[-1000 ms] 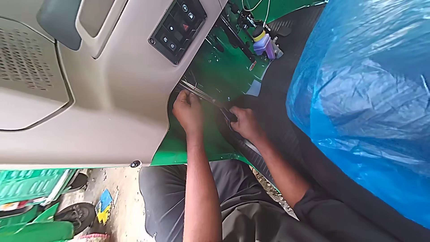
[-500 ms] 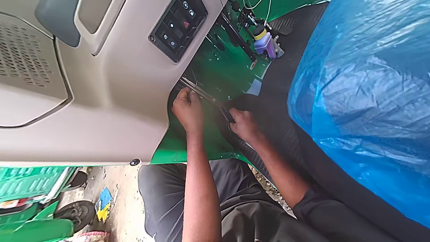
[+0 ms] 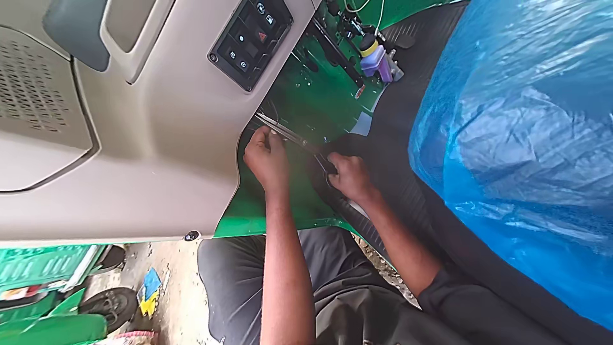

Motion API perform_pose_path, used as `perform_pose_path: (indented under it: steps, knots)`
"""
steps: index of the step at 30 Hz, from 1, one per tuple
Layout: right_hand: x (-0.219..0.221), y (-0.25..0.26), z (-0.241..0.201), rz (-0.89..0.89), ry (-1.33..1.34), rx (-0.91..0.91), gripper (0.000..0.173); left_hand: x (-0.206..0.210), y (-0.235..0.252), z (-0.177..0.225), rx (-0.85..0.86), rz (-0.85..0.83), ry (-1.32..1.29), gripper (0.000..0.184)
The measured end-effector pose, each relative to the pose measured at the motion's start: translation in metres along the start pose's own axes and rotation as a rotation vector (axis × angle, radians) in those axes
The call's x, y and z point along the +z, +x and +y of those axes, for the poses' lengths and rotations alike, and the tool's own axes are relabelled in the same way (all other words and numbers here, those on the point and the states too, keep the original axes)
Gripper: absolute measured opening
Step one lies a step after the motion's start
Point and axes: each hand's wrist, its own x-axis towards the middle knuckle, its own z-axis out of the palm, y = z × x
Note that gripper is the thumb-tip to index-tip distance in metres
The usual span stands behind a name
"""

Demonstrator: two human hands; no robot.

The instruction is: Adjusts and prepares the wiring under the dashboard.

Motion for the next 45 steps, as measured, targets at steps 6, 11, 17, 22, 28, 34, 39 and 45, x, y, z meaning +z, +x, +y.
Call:
perform_pose_path:
  steps: [6, 11, 17, 22, 28, 34, 39, 45]
  knots:
    - [-0.002, 0.004, 0.007, 0.089, 0.004, -0.061, 0.031, 0.001, 0.002, -0.003, -0.015, -0.023, -0.145, 0.017]
    - [-0.005, 0.005, 0.009, 0.088, -0.009, -0.064, 0.028, 0.002, 0.002, -0.005, 0.009, -0.024, -0.125, 0.017]
    - [-0.005, 0.001, 0.001, 0.016, -0.034, -0.018, 0.022, 0.001, 0.001, -0.004, 0.014, -0.018, -0.121, 0.017]
    - [-0.005, -0.001, -0.003, -0.02, -0.042, -0.019, 0.019, 0.001, 0.0, -0.002, 0.001, -0.014, -0.101, 0.017]
    - [-0.005, -0.003, -0.008, -0.04, -0.045, -0.003, 0.017, 0.002, 0.0, -0.002, -0.011, -0.004, -0.132, 0.018]
    - [0.002, -0.004, -0.004, -0.076, 0.315, 0.132, 0.017, 0.002, 0.001, -0.002, -0.115, -0.015, -0.369, 0.017]
    - [0.019, -0.01, 0.0, -0.143, 0.756, 0.287, 0.024, 0.003, 0.001, -0.001, -0.197, -0.034, -0.499, 0.018]
    - [0.017, -0.013, 0.004, -0.066, 1.15, 0.527, 0.019, -0.003, -0.001, 0.01, -0.216, -0.05, -0.567, 0.019]
